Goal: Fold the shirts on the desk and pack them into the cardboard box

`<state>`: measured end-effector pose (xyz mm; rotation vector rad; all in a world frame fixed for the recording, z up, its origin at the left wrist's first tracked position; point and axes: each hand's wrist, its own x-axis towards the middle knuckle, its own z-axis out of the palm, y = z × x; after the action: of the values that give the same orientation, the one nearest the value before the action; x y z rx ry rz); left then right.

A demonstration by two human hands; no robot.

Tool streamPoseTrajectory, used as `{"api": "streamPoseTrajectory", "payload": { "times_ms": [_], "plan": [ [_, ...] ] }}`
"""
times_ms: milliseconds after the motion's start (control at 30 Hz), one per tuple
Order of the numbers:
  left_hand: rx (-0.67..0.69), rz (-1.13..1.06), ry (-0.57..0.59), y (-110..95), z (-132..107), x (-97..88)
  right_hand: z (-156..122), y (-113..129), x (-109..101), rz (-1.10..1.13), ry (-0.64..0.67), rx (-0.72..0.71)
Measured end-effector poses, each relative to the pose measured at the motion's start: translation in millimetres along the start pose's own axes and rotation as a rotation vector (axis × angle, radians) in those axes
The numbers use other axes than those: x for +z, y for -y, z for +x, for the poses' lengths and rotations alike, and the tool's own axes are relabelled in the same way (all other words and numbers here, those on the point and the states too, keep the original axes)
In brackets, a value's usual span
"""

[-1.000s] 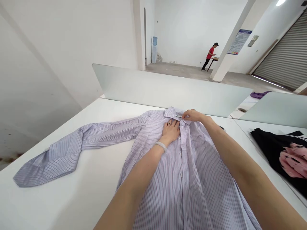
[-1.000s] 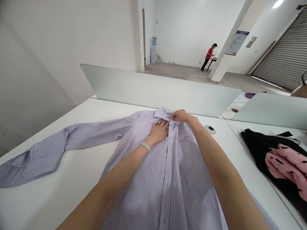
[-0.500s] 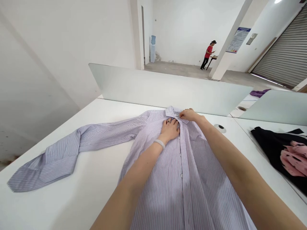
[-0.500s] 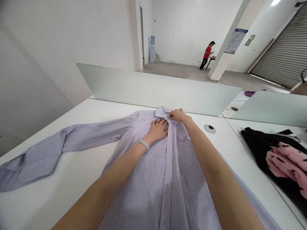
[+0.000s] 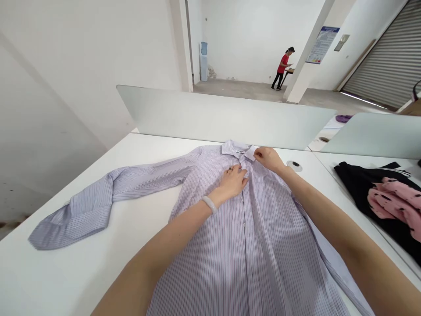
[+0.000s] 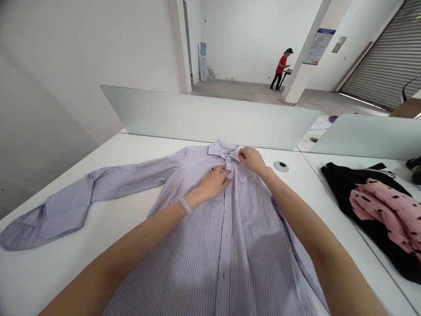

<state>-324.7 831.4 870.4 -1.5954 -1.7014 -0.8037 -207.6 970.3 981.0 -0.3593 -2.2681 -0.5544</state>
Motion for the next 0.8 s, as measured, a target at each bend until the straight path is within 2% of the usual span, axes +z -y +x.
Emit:
{"api": "streamPoseTrajectory", "payload": {
  "times_ms": [167,267,333,433,533,633,733,800],
  "plan": [
    [-0.004,0.059,0.049,-0.4,-2.9,6.7,-87.9,38.2,-14.0,0.013,0.199,-0.053],
    [-0.009,0.082,0.052,0.9,-1.9,11.3,-141.6,41.0,-28.2,-0.016,0.204,-0.075],
    [-0.010,0.092,0.032,0.3,-2.6,14.9,-172.8,30.4,-40.1,-0.031,0.083,-0.024],
    [0.005,0.093,-0.042,-0.2,-4.8,21.0,-217.0,5.3,-56.7,-0.026,-0.067,0.175],
    [0.021,0.083,-0.079,1.2,-5.8,25.7,-263.3,-19.2,-64.9,-0.036,-0.012,0.417],
    [0.031,0.077,-0.077,3.3,-5.5,27.7,-302.1,-37.0,-63.1,-0.197,0.002,0.548],
    [0.038,0.069,-0.069,4.6,-4.9,28.1,-316.2,-47.3,-54.6,-0.320,-0.023,0.619],
    [0.036,0.073,-0.064,4.8,-4.6,28.2,-309.7,-53.5,-49.3,-0.329,0.076,0.644]
  ]
}}
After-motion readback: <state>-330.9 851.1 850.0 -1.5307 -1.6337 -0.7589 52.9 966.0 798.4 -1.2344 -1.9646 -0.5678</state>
